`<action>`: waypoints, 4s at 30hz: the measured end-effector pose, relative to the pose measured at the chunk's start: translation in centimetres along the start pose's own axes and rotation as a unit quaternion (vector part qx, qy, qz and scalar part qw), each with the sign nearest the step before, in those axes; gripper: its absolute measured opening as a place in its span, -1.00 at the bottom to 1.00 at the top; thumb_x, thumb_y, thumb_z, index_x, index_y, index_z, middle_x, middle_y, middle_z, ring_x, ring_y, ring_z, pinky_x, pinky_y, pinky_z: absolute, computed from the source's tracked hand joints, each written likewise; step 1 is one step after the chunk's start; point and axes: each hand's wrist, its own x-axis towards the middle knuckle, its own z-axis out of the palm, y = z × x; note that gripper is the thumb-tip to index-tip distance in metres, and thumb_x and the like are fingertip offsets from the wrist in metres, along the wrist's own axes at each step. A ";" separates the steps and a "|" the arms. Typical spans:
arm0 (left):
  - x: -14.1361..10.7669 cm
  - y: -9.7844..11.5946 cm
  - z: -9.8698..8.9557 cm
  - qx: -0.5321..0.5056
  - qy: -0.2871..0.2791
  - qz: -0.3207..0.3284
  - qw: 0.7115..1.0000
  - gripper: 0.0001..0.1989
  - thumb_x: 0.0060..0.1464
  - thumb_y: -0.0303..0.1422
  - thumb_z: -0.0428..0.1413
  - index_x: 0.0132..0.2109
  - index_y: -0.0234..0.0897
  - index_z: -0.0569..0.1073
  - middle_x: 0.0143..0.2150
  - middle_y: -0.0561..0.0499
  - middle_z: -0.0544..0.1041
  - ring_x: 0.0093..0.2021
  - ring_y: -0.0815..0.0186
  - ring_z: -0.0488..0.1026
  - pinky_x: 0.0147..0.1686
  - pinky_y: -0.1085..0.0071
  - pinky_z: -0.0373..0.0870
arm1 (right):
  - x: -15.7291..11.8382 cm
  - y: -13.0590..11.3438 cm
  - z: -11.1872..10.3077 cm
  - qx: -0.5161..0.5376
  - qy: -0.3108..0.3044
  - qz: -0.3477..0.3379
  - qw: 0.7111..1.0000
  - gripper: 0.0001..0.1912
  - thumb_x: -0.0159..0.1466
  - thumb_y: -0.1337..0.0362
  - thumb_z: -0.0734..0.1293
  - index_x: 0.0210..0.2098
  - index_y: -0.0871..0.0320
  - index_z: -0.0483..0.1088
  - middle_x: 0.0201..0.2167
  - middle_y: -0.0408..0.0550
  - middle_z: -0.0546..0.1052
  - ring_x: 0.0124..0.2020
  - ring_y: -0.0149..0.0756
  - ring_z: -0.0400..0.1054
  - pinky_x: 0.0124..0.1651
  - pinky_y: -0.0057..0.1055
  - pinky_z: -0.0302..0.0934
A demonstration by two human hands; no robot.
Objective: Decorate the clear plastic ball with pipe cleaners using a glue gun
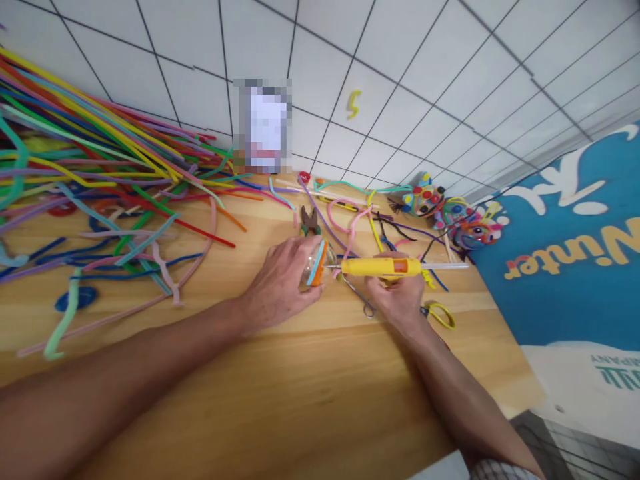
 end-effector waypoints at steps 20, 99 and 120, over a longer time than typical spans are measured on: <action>0.0 0.1 -0.2 -0.013 -0.012 -0.002 1.000 -0.06 0.28 -0.40 0.37 0.64 -0.06 0.10 0.48 -0.28 0.52 0.47 -0.15 0.51 0.40 -0.14 0.51 | -0.1 -0.1 -0.1 -0.025 -0.036 0.025 0.999 -0.83 0.20 0.25 0.42 -0.20 -0.01 0.59 -0.30 -0.10 0.77 -0.35 -0.11 0.71 -0.19 -0.23 0.65; 0.1 0.0 -0.4 -0.006 -0.022 0.015 1.000 -0.12 0.33 -0.40 0.34 0.62 -0.12 0.11 0.48 -0.30 0.52 0.46 -0.14 0.53 0.37 -0.12 0.56 | -0.1 0.2 0.0 -0.054 -0.009 -0.017 0.998 -0.83 0.17 0.25 0.37 -0.24 0.02 0.57 -0.39 -0.09 0.72 -0.47 -0.17 0.60 -0.36 -0.32 0.48; 0.0 -0.1 -0.4 -0.031 -0.030 -0.008 0.999 -0.12 0.32 -0.36 0.36 0.63 -0.07 0.17 0.49 -0.26 0.51 0.48 -0.13 0.50 0.41 -0.13 0.52 | 0.2 -0.1 -0.3 -0.044 -0.024 0.024 0.998 -0.92 0.22 0.23 0.37 -0.32 0.02 0.54 -0.53 -0.17 0.61 -0.55 -0.25 0.50 -0.41 -0.38 0.40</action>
